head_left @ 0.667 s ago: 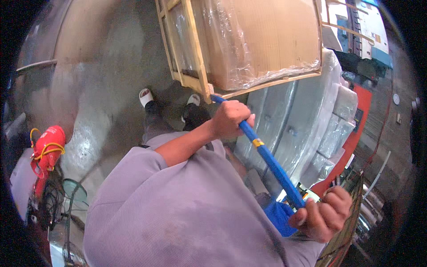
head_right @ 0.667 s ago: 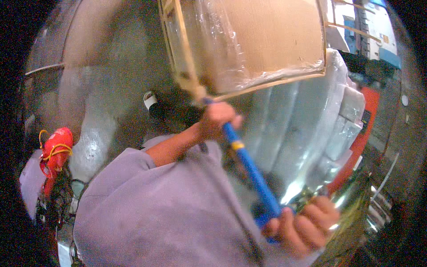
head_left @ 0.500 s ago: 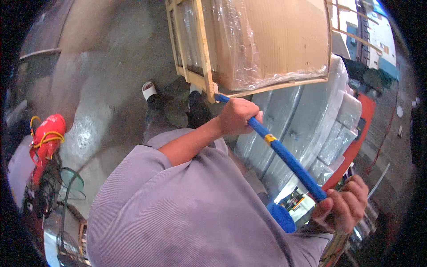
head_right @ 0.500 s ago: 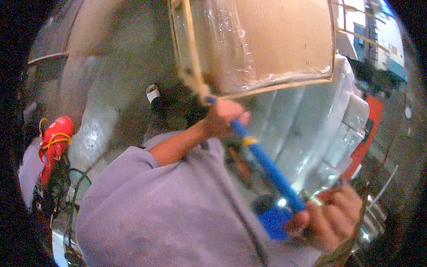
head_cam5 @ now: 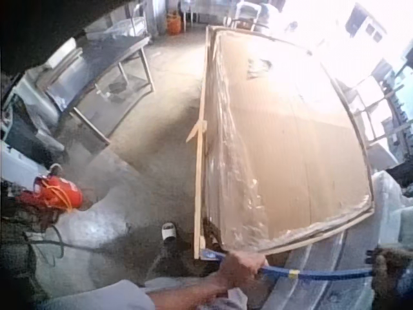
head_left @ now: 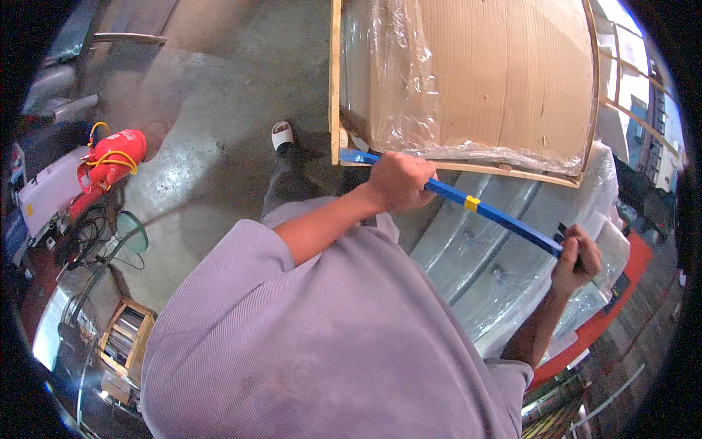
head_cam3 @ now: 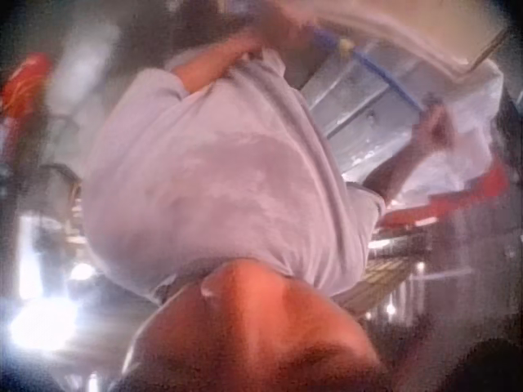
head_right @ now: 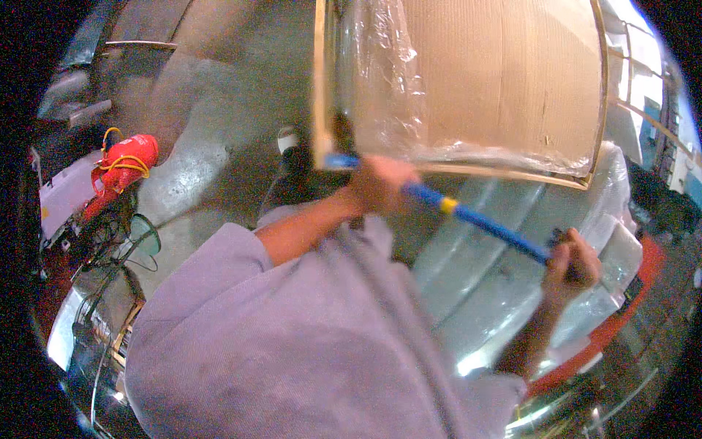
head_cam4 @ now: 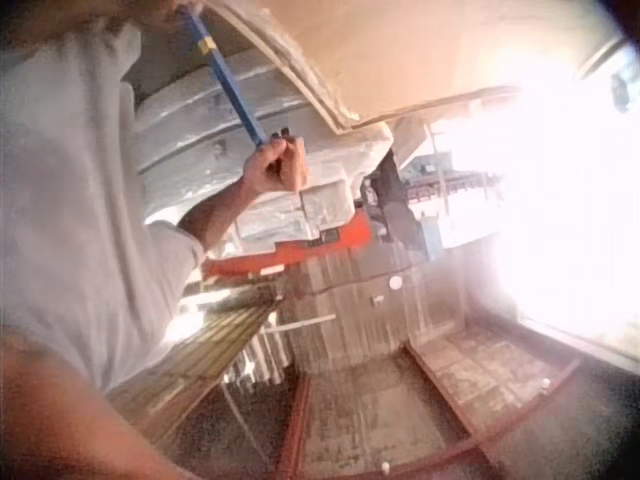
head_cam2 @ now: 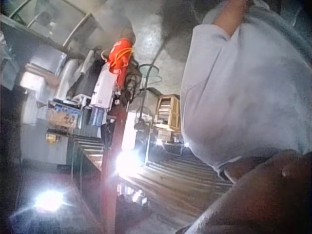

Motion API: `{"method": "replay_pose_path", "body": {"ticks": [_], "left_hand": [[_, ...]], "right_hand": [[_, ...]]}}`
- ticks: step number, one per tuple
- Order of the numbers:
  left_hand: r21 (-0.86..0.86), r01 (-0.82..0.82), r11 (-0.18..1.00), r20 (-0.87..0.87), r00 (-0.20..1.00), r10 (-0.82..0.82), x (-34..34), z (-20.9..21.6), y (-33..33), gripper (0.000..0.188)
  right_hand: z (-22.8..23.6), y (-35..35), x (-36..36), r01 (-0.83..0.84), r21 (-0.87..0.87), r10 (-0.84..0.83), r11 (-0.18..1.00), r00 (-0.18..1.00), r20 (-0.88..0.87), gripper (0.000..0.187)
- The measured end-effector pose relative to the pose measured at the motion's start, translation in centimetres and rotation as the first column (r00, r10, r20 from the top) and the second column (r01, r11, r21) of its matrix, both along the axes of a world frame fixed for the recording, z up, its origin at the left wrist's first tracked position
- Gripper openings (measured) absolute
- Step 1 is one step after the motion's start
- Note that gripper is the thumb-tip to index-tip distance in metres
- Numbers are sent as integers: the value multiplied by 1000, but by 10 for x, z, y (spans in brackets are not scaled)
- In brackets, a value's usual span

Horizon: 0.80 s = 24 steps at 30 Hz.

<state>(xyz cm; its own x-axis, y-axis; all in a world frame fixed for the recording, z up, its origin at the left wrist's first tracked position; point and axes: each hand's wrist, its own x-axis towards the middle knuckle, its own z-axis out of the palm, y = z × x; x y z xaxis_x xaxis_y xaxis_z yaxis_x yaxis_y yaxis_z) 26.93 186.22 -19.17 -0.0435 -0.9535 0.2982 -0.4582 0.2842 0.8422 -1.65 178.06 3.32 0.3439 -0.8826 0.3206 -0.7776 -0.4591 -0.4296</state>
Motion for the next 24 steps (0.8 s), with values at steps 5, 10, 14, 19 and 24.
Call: {"method": "replay_pose_path", "body": {"ticks": [5,10,14,19,24], "left_hand": [[-29,14,999,70,997,-12,-8,-3,6,19],[-57,112,992,57,992,-108,15,17,22,25],[51,174,983,-9,985,-174,34,34,31,26],[-40,-5,999,-240,971,-5,49,39,24,18],[-28,-220,975,-390,901,192,56,31,17,14]], "right_hand": [[-11,24,-10,-100,10,101,995,995,-11,27],[87,67,47,-422,369,529,828,805,-268,41],[125,82,106,-497,441,655,747,662,-363,48],[137,57,191,-572,118,560,811,702,-440,45],[145,22,275,-593,121,566,796,659,-496,41]]}}
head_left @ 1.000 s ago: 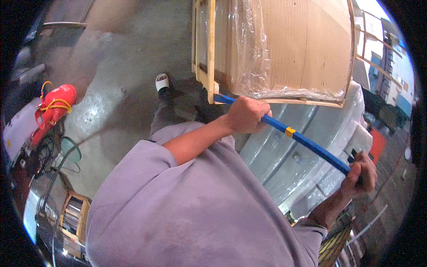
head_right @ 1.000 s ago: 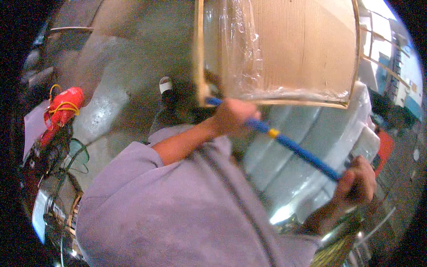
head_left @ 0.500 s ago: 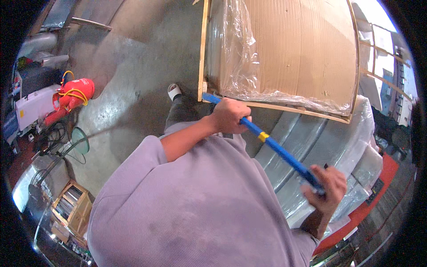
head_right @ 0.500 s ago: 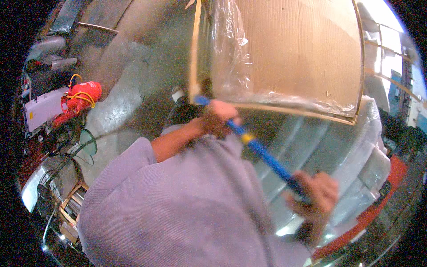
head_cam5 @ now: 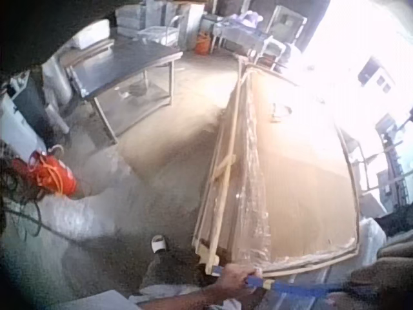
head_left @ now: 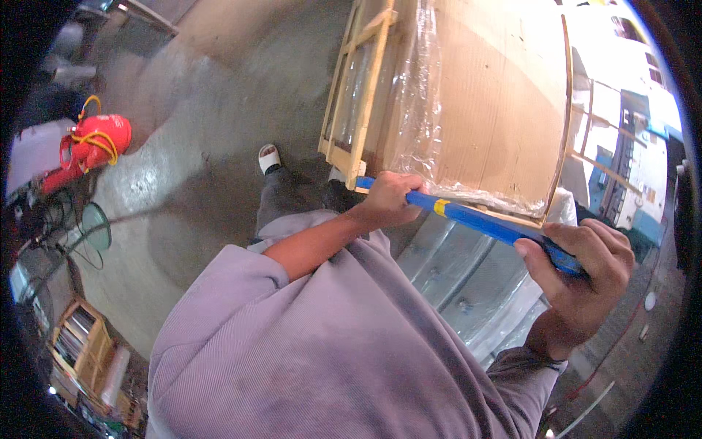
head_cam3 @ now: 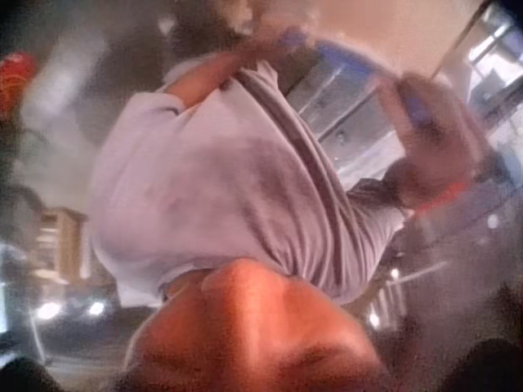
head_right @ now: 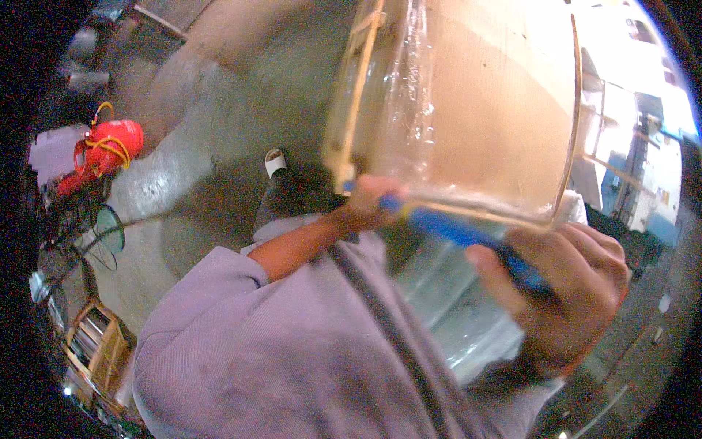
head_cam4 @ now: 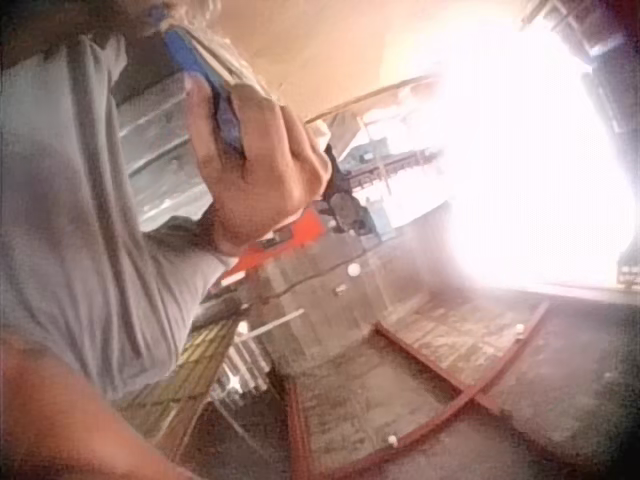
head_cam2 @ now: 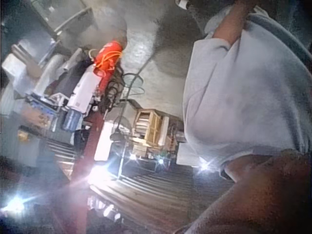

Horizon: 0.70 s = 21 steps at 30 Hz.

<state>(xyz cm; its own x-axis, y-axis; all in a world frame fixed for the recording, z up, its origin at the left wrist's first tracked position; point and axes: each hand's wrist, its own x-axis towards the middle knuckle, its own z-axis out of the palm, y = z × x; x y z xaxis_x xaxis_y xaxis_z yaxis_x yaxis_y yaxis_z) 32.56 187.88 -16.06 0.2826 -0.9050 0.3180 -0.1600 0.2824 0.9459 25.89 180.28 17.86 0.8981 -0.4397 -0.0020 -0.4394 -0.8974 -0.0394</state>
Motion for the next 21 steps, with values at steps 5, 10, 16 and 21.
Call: {"method": "replay_pose_path", "body": {"ticks": [5,10,16,21], "left_hand": [[103,-122,987,-59,990,129,8,-3,-5,14],[302,-166,939,-280,926,254,20,-1,-15,22],[408,-256,877,-293,872,391,29,0,-36,26],[422,-145,895,-280,918,281,39,19,-28,28]], "right_hand": [[-6,-32,58,-33,72,35,997,999,-20,30],[-35,-87,118,18,65,-5,998,982,-186,30],[-65,-143,172,24,-23,-30,999,945,-327,39],[-49,-118,148,122,-150,-151,981,968,-199,38]]}}
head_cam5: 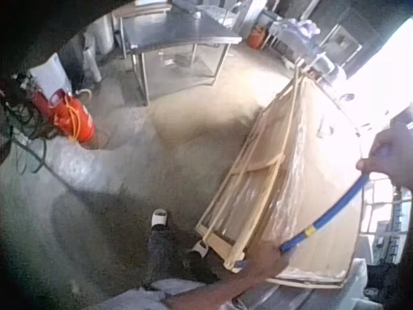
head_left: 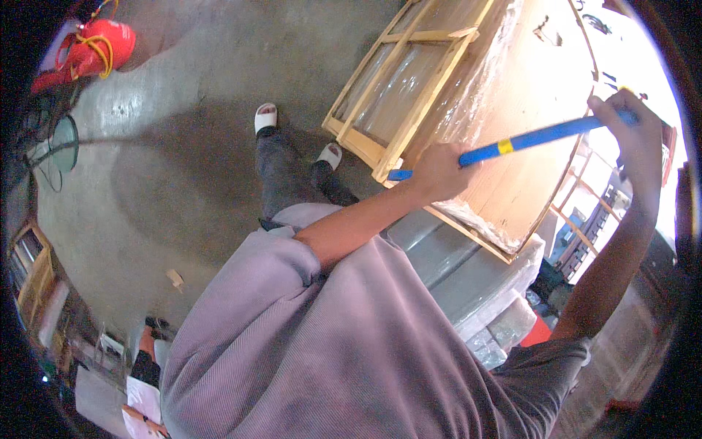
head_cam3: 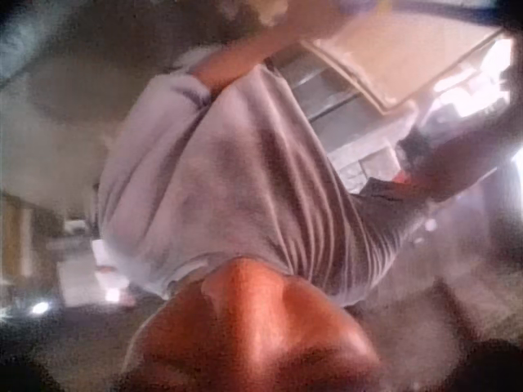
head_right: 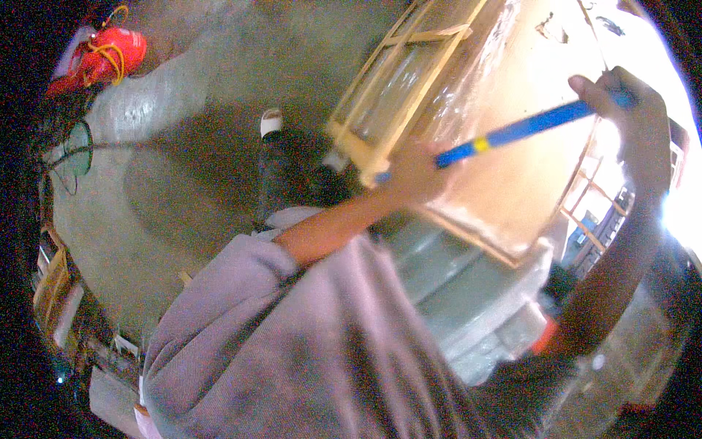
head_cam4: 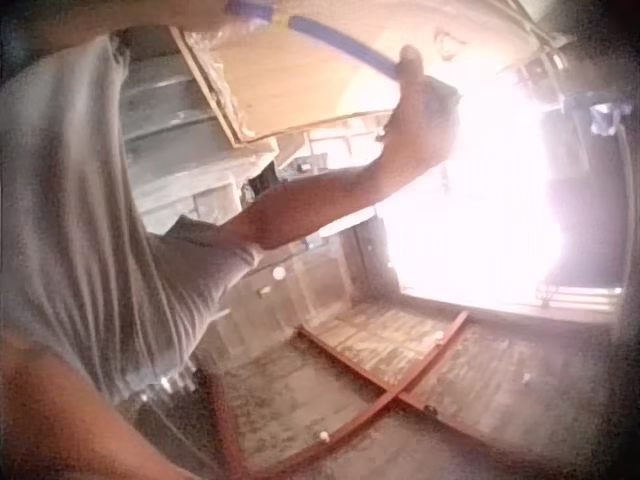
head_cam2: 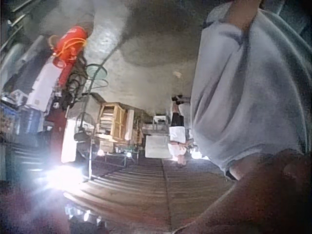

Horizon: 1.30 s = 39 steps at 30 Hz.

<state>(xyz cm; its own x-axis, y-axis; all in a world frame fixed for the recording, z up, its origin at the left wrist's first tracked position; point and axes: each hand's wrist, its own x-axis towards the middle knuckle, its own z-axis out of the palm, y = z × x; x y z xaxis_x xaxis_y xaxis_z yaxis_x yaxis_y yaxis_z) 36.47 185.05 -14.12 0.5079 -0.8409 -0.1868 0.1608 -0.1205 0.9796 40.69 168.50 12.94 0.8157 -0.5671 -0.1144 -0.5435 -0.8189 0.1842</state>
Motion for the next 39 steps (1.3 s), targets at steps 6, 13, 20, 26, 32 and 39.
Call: {"method": "replay_pose_path", "body": {"ticks": [6,13,20,26,32,39], "left_hand": [[-244,461,853,230,882,-411,42,26,45,31],[357,558,749,662,415,-625,167,-30,126,31],[243,454,857,878,273,-394,218,-54,181,32],[239,439,866,914,201,-354,239,-105,169,33],[211,467,859,954,94,-286,274,-133,151,33],[224,645,730,882,184,-434,319,-144,112,32]], "right_hand": [[76,82,-128,333,-115,-265,936,881,391,28],[-105,187,-203,182,98,-176,978,482,858,21],[-205,282,-139,317,887,-733,336,-504,458,50],[-258,286,-124,-493,863,-668,107,-679,-304,37],[-303,293,-86,-456,858,-496,238,-816,-296,37],[-307,290,-27,-306,868,-348,391,-922,-168,35]]}}
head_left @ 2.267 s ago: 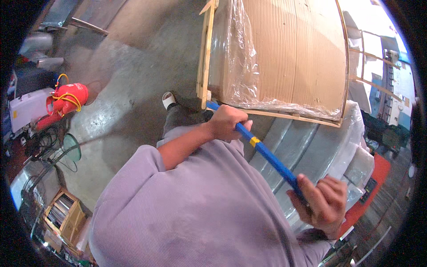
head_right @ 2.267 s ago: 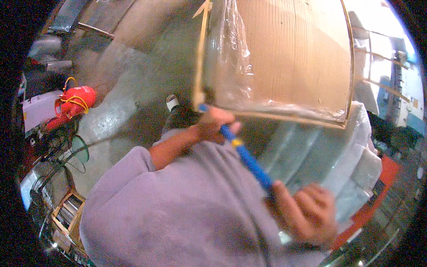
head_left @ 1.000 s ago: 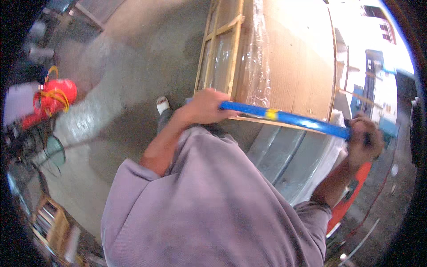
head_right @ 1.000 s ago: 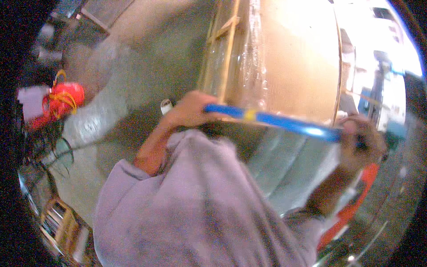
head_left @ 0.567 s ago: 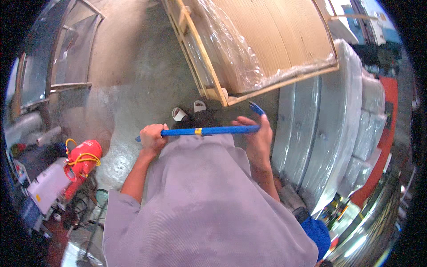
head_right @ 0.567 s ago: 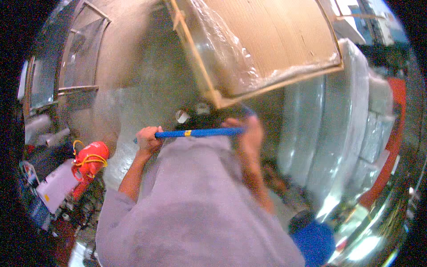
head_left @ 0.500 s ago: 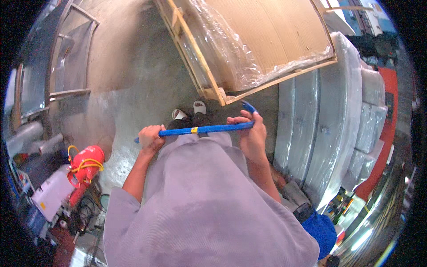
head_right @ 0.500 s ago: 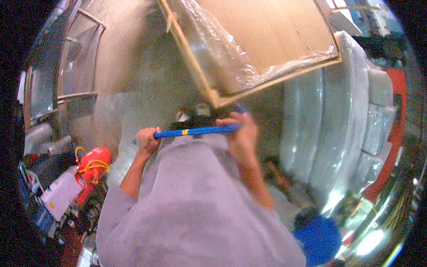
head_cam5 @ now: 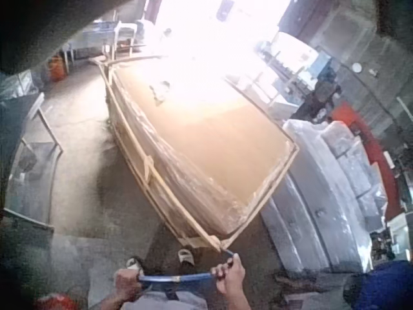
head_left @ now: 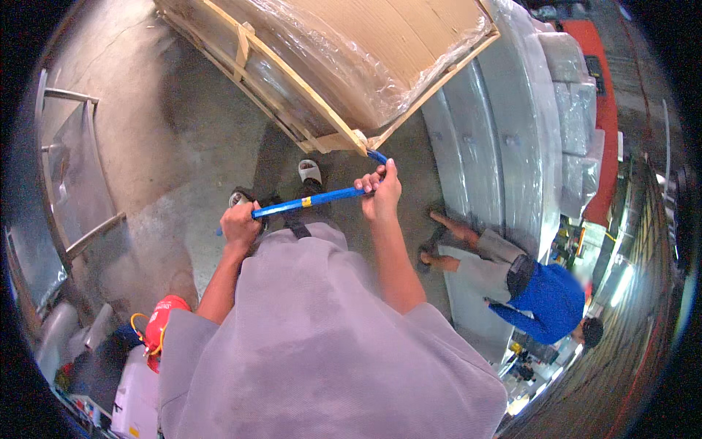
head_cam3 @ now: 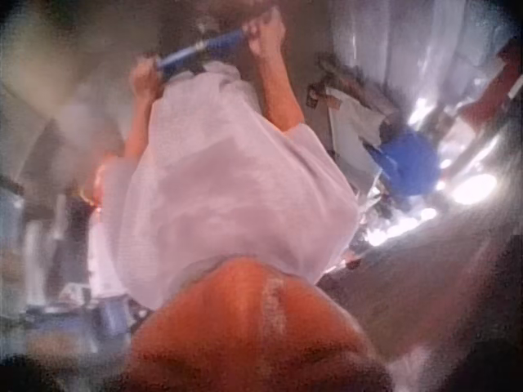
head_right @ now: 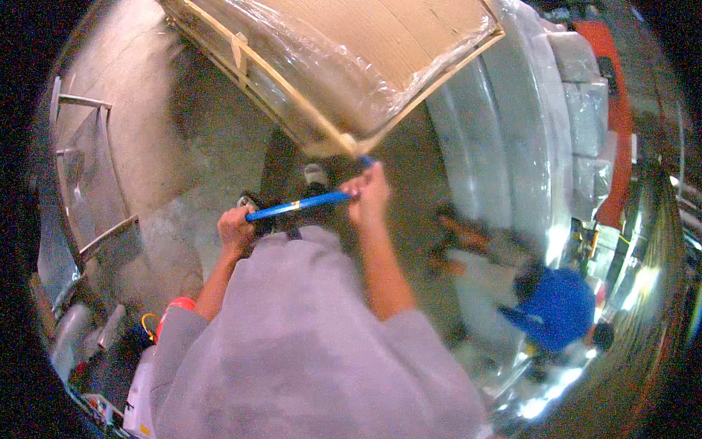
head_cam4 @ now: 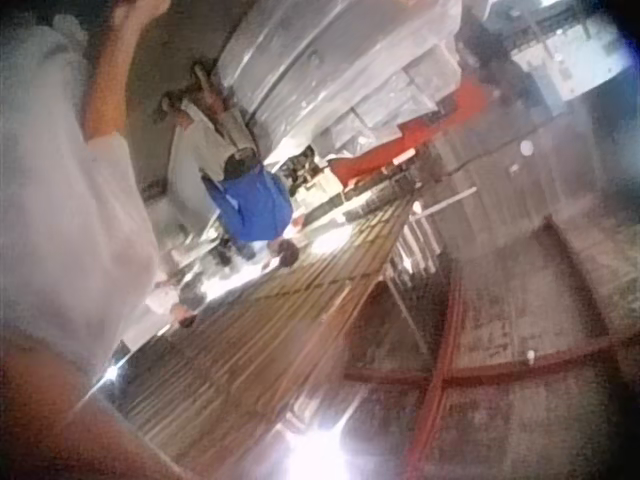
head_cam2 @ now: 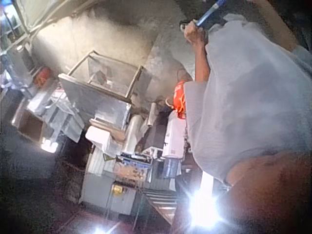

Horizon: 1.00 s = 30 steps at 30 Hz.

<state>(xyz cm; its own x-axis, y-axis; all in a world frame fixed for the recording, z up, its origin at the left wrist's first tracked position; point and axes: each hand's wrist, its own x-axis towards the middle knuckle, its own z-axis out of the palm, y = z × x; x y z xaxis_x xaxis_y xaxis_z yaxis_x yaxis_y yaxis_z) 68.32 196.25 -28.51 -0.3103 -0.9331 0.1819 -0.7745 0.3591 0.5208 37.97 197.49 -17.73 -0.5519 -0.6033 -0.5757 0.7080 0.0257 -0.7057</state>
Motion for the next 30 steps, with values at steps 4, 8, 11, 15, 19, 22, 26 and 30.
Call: {"method": "replay_pose_path", "body": {"ticks": [4,8,11,15,19,22,26,30], "left_hand": [[22,86,996,-39,996,-85,1,-12,-34,27],[111,143,984,-5,990,-143,-1,-24,-43,20],[305,185,934,-23,982,-187,-1,-31,-37,18],[472,231,851,5,965,-264,-3,-37,-27,13],[531,215,820,-50,973,-223,-4,-49,-29,12],[580,259,773,-58,959,-277,-8,-63,-36,13],[600,303,741,-110,948,-298,-13,-83,-42,17],[643,310,700,-75,935,-346,-13,-100,-46,22]], "right_hand": [[-3,-10,7,103,29,-101,994,992,-78,36],[-6,-15,5,146,80,-133,986,981,-142,39],[-6,-20,6,155,148,-120,977,968,-219,38],[-3,-29,12,191,240,-105,952,938,-330,37],[-3,-36,18,237,277,-143,931,936,-321,31],[-5,-42,26,288,304,-150,908,902,-405,31],[-6,-50,37,344,336,-170,877,876,-452,32],[-7,-58,44,387,402,-164,830,857,-488,33]]}}
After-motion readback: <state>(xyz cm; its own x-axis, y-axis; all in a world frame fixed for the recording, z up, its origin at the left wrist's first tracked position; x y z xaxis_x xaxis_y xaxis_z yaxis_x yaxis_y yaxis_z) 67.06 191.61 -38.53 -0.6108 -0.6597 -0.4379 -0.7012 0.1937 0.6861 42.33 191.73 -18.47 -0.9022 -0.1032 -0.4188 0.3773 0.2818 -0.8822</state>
